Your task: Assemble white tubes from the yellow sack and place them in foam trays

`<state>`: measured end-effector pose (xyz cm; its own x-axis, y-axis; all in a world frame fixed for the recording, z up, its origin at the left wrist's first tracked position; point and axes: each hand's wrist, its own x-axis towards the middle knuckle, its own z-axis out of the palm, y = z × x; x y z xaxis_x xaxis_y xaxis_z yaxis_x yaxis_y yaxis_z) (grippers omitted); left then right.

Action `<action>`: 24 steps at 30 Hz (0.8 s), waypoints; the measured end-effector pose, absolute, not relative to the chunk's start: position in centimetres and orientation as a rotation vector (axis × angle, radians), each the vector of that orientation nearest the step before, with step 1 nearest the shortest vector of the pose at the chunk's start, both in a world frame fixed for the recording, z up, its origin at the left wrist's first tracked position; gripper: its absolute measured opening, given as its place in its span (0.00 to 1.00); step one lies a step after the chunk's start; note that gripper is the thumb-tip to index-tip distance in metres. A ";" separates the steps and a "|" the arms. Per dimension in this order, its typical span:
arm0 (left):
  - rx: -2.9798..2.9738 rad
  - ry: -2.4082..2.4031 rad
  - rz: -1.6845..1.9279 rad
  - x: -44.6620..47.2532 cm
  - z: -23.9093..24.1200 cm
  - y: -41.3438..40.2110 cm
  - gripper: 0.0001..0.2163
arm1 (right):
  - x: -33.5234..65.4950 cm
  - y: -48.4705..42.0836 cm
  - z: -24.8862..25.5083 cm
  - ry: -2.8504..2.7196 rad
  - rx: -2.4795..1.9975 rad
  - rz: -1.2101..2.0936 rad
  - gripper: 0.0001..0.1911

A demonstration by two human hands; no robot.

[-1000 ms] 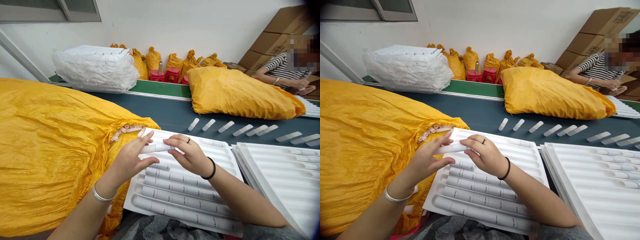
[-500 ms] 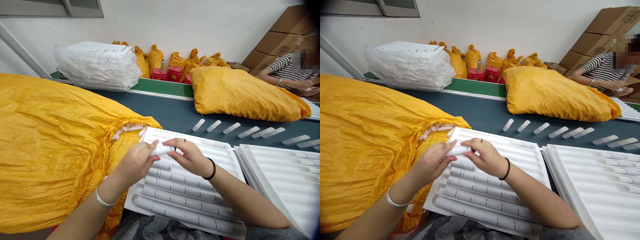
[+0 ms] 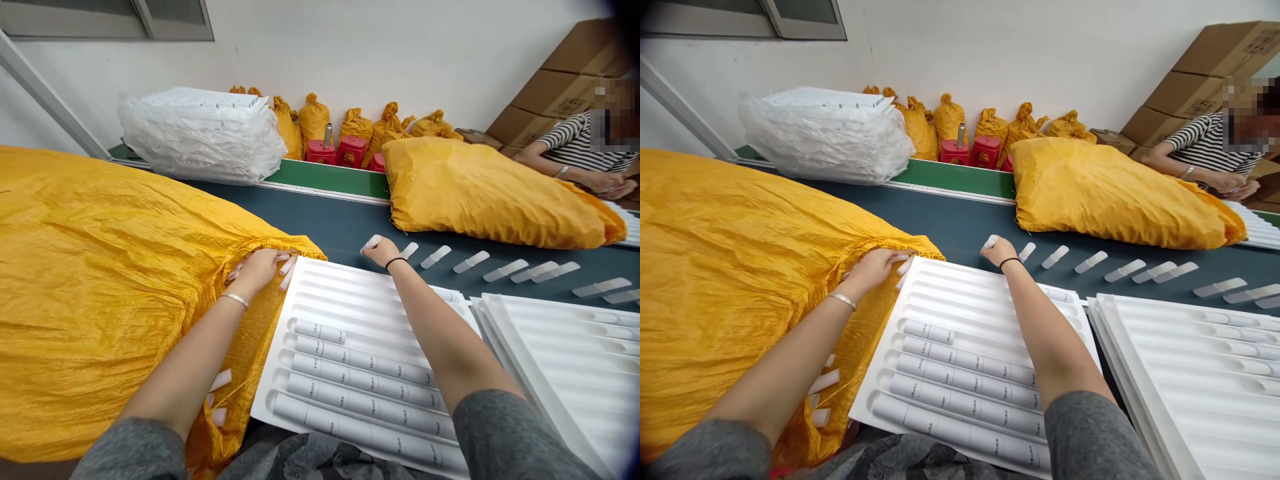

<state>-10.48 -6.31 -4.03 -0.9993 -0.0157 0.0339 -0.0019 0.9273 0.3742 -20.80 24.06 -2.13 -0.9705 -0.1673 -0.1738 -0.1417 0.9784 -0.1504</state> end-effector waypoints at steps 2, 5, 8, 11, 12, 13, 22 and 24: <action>0.065 -3.084 -0.544 -11.4 -5.4 -6.1 0.12 | -21.6 24.7 -3.0 2.853 -0.182 -0.178 0.14; 0.169 -3.089 -0.486 -11.6 -6.4 -5.9 0.12 | -21.4 25.3 -2.9 2.808 -0.143 -0.134 0.15; 0.202 -3.051 -0.505 -10.7 -5.9 -6.5 0.10 | -19.5 25.3 -1.4 2.868 -0.113 -0.097 0.17; 0.110 -2.987 -0.588 -8.8 -4.4 -6.7 0.12 | -15.0 24.3 -0.2 2.891 -0.266 -0.153 0.16; 0.054 -2.953 -0.638 -8.0 -3.8 -6.5 0.13 | -13.0 23.8 -0.1 2.856 -0.400 -0.206 0.16; -0.009 -2.897 -0.725 -7.2 -3.2 -6.0 0.13 | -11.0 23.3 -0.2 2.789 -0.571 -0.273 0.15; -0.207 -2.301 -1.522 -1.9 -0.3 -1.1 0.11 | -3.3 21.5 -2.9 2.592 -1.152 -0.336 0.05; -0.195 -2.332 -1.516 -1.4 0.0 -1.0 0.11 | -3.5 21.7 -2.6 2.637 -1.118 -0.456 0.07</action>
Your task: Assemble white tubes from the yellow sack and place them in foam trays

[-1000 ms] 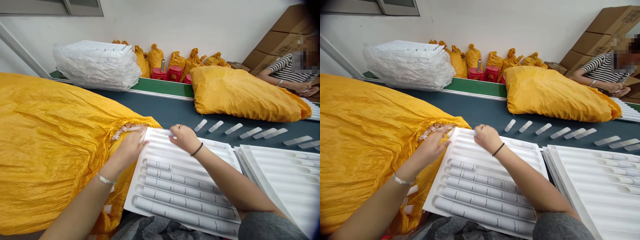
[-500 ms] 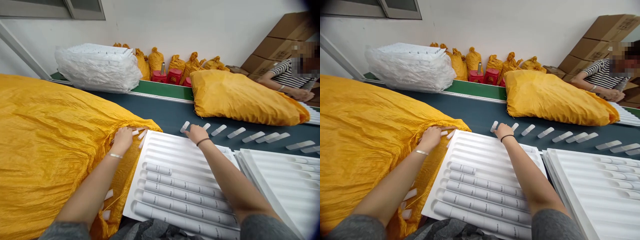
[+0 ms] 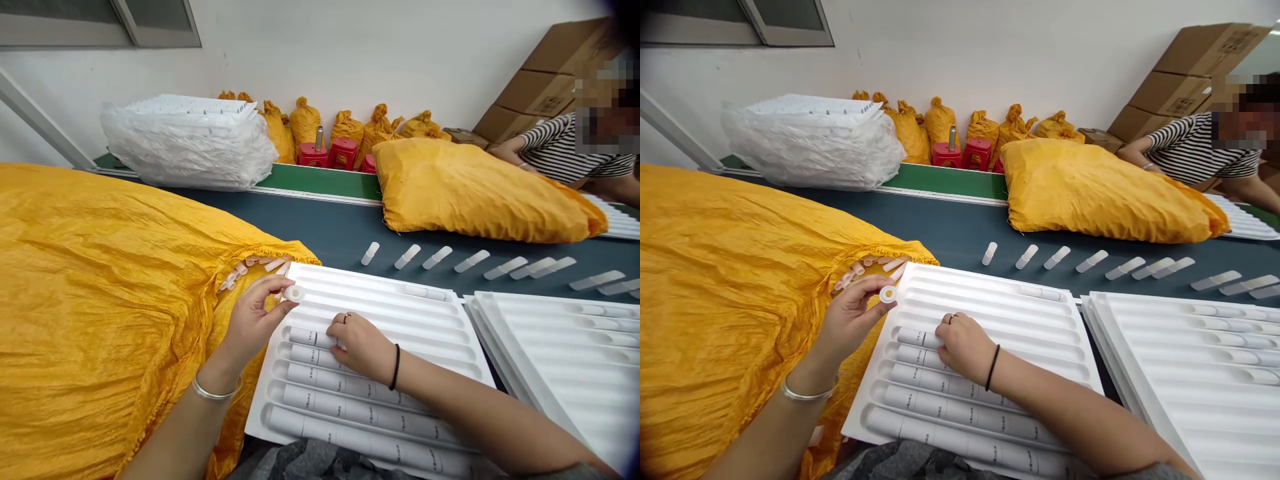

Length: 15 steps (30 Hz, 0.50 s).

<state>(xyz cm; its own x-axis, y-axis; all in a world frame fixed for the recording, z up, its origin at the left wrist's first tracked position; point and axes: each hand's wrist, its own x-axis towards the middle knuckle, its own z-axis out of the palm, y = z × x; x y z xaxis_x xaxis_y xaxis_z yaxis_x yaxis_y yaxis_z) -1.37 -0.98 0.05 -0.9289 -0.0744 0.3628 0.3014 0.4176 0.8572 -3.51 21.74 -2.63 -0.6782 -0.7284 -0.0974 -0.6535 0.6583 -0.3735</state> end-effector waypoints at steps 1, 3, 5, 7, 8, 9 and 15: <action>-0.191 -2.376 -1.479 -1.1 0.2 -1.0 0.11 | -3.6 21.9 -2.3 2.672 -1.081 -0.563 0.09; -0.209 -2.474 -1.358 -0.6 0.5 -1.1 0.11 | -3.9 22.2 -1.4 2.693 -0.988 -0.901 0.12; -0.278 -2.544 -1.245 -0.2 0.7 -1.1 0.12 | -4.2 22.5 -0.2 2.593 -0.931 -1.277 0.12; -0.394 -2.571 -1.196 0.2 0.9 -1.1 0.12 | -4.6 22.9 1.0 2.498 -0.979 -1.480 0.13; -0.443 -2.573 -1.189 0.3 1.0 -1.0 0.13 | -4.8 23.1 1.5 2.502 -1.041 -1.499 0.13; -0.480 -2.571 -1.188 0.4 1.1 -1.0 0.14 | -5.0 23.3 2.0 2.529 -1.122 -1.478 0.14; -0.663 -2.597 -1.202 0.7 1.5 -0.2 0.16 | -5.5 23.1 3.1 2.487 -1.625 -1.247 0.16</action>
